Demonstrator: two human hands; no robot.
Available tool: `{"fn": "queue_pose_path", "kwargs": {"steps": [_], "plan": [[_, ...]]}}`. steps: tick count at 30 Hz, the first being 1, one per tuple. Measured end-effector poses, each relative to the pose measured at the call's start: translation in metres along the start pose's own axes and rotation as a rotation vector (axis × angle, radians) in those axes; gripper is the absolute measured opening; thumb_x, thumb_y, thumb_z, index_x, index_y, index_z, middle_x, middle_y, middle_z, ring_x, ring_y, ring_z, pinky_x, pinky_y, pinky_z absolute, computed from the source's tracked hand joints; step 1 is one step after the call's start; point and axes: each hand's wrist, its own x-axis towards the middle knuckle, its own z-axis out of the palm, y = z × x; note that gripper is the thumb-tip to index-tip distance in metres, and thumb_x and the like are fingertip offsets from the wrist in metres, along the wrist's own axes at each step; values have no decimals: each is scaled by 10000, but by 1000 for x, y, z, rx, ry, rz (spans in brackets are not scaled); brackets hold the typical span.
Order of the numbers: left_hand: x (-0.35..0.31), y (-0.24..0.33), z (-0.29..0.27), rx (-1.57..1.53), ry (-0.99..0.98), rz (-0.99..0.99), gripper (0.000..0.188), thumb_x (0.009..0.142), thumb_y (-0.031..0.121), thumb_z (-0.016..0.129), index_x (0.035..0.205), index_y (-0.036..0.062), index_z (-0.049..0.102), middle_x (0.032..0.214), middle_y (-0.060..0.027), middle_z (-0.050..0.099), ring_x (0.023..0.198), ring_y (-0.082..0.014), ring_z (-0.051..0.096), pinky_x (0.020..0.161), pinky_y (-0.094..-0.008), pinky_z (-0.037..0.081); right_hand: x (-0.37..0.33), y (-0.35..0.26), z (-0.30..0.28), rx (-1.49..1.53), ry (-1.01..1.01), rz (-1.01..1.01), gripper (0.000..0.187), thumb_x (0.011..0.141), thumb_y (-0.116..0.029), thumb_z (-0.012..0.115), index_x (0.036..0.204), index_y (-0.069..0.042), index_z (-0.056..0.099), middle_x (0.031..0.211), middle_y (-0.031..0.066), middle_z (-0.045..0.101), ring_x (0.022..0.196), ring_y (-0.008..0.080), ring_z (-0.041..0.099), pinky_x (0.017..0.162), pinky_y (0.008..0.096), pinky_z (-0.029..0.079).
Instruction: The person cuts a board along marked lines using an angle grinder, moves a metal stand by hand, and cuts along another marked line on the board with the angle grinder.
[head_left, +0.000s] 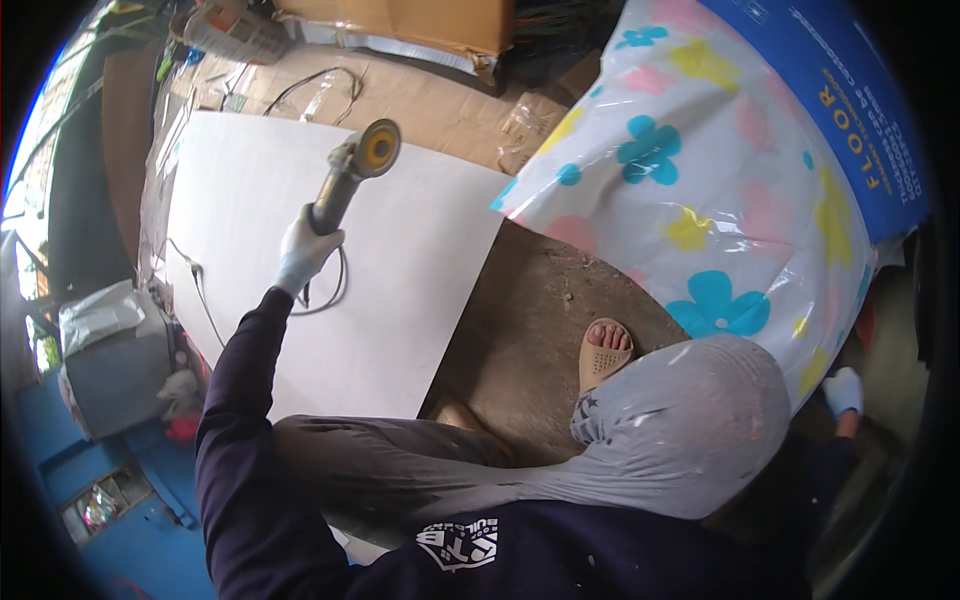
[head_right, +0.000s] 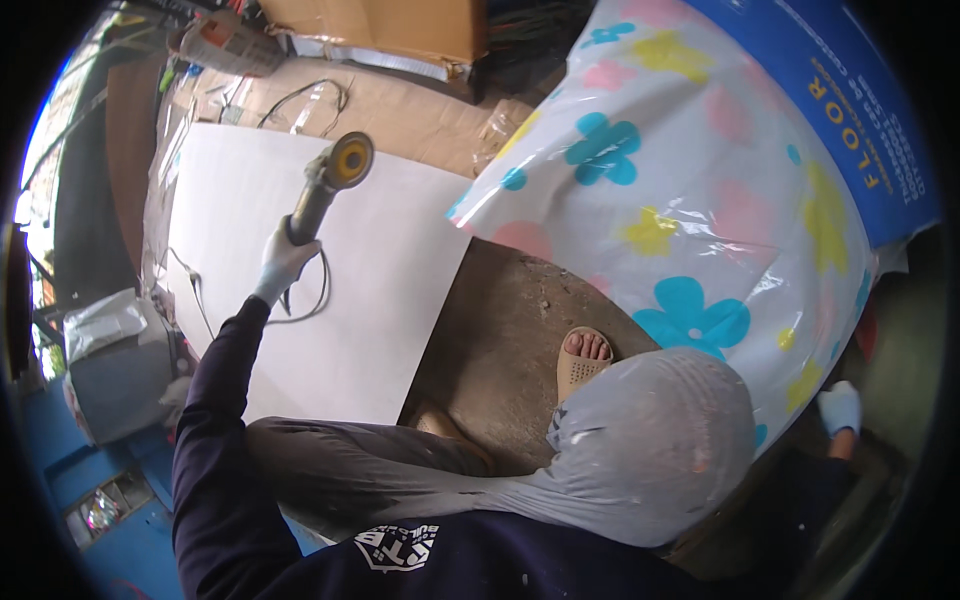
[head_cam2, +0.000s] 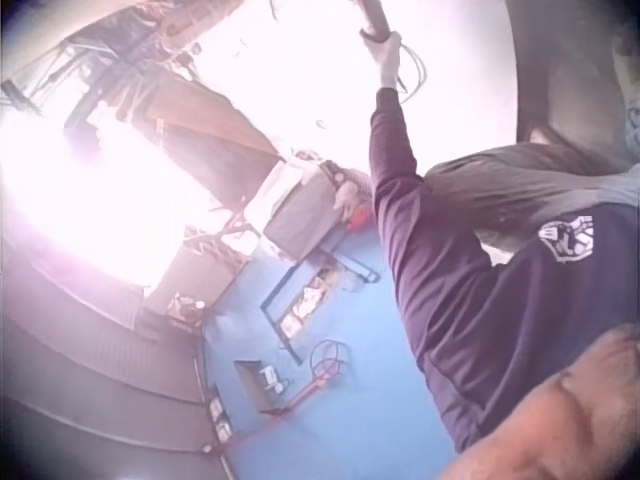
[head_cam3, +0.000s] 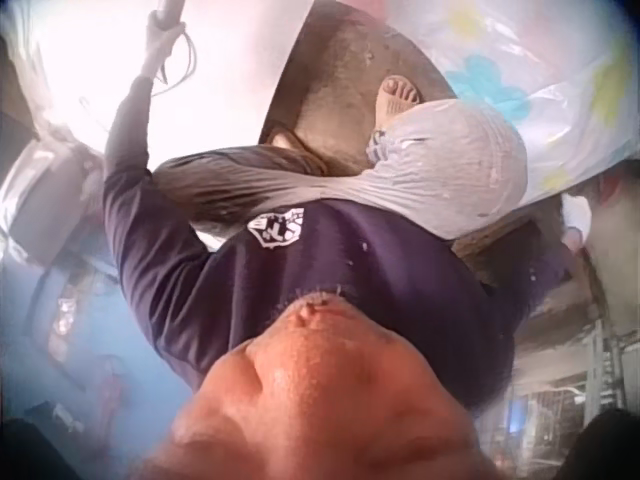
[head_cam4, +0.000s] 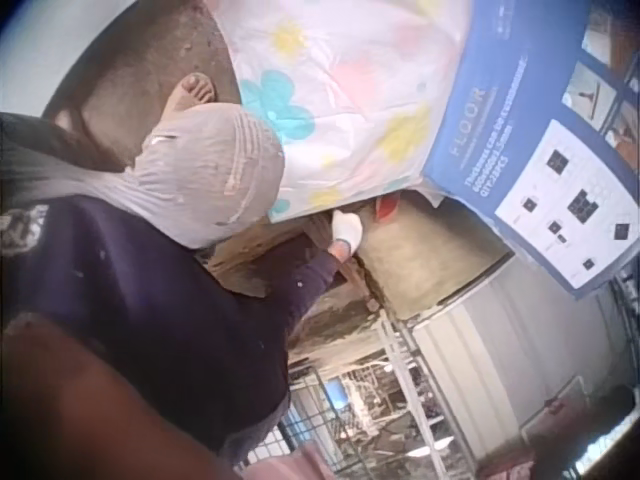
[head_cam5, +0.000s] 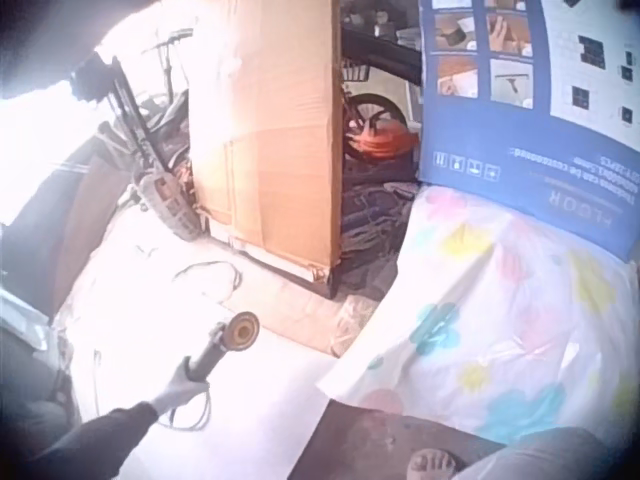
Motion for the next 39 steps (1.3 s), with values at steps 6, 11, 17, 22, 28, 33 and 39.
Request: {"fn": "queue_pose_path", "kwargs": {"steps": [6, 11, 17, 22, 28, 33, 39], "plan": [[4, -12, 47, -141, -31, -54, 556, 752, 317, 773, 1185, 2, 625, 946, -205, 734, 900, -358, 729, 811, -443, 555, -138, -211, -337, 301, 282, -397, 191, 963, -140, 617, 1042, 17, 690, 1032, 205, 698, 920, 370, 682, 867, 451, 542], [7, -36, 33, -56, 15, 0, 543, 748, 307, 766, 1178, 4, 630, 954, -233, 750, 924, -403, 738, 824, -451, 567, -214, -511, -369, 322, -532, -1272, 334, 1004, -284, 596, 1072, 17, 722, 891, 193, 733, 869, 309, 712, 838, 387, 543], [19, -31, 61, -83, -76, -70, 573, 751, 325, 760, 1202, 0, 620, 1010, -237, 742, 964, -397, 728, 864, -463, 563, -178, -684, -203, 1, -898, -930, 713, 1013, -664, 526, 1002, 22, 722, 891, 137, 728, 737, 246, 706, 647, 399, 580], [22, -42, 64, -94, -80, -58, 575, 753, 324, 758, 1204, -5, 619, 1017, -238, 740, 972, -398, 726, 867, -460, 562, -108, -737, -77, 710, -725, -504, 806, 920, -815, 549, 987, -23, 681, 893, 111, 704, 700, 253, 685, 626, 405, 584], [33, -50, 74, -150, -66, -57, 587, 743, 331, 768, 1205, -2, 623, 1013, -236, 741, 969, -401, 728, 874, -460, 561, -85, -775, -4, 1887, -899, -229, 921, 883, -698, 730, 1528, -80, 505, 1524, 110, 551, 1366, 245, 525, 1148, 440, 408], [36, -56, 75, -111, -56, -84, 591, 742, 337, 772, 1210, 8, 626, 1013, -225, 748, 965, -396, 732, 866, -455, 562, -94, -790, 10, 1847, -742, -395, 785, 951, -423, 780, 1517, 38, 489, 1568, 114, 521, 1466, 219, 411, 1221, 355, 285], [39, -53, 79, -124, -36, -90, 579, 741, 329, 770, 1209, 19, 629, 1011, -227, 749, 961, -391, 734, 860, -453, 563, -97, -788, 6, 1831, -714, -297, 708, 983, -370, 754, 1507, 34, 503, 1572, 122, 517, 1461, 227, 422, 1217, 347, 294]]}}
